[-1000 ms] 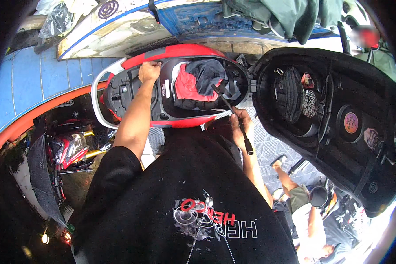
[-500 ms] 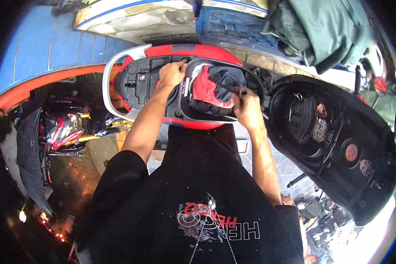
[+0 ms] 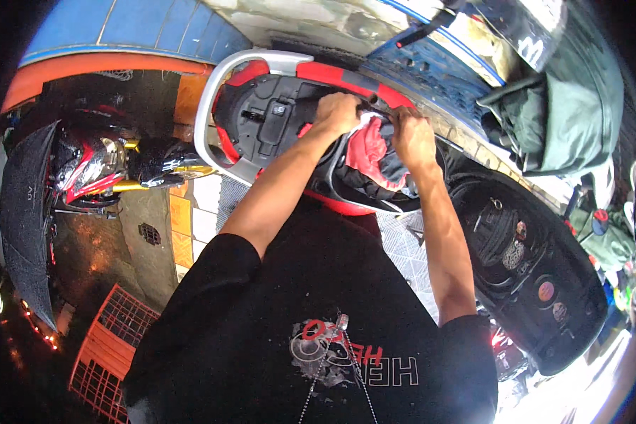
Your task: The person uses a screwdriver to loosen and remove screws from the inner plastic base of a red motorcycle seat, then reaches into the storage compartment to handle a cloth and a long black rod.
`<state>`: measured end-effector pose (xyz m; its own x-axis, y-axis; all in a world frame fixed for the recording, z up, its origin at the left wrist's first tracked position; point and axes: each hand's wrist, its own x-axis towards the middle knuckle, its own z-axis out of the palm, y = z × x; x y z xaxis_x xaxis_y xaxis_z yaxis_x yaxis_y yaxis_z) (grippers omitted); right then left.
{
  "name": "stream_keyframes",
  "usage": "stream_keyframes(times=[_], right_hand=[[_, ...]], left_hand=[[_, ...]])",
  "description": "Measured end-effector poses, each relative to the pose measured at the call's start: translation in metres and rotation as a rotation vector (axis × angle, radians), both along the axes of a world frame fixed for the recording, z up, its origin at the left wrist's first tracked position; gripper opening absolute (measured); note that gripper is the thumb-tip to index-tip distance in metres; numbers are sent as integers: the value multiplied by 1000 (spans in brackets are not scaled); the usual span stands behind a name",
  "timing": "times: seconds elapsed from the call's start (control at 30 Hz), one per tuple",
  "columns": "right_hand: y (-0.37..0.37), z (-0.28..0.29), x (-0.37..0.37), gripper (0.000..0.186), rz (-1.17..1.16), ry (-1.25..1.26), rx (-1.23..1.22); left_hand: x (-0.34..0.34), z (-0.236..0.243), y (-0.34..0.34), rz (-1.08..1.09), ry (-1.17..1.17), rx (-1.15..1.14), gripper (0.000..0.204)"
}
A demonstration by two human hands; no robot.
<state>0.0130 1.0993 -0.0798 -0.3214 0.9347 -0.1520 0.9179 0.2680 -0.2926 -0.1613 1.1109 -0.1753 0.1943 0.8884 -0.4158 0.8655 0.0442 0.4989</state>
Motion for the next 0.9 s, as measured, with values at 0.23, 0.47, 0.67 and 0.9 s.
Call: stream_keyframes(times=[0.23, 0.47, 0.67, 0.9], right_hand=[[2, -5, -10, 16, 205, -84, 117], [13, 5, -11, 35, 366, -137, 75], [19, 14, -22, 38, 429, -232, 38], [13, 8, -14, 34, 575, -254, 214]], left_hand=[[-1, -16, -8, 43, -160, 161, 29], [9, -21, -17, 94, -140, 180, 29], [14, -20, -20, 117, -73, 181, 21], [26, -34, -24, 85, -55, 288, 17]])
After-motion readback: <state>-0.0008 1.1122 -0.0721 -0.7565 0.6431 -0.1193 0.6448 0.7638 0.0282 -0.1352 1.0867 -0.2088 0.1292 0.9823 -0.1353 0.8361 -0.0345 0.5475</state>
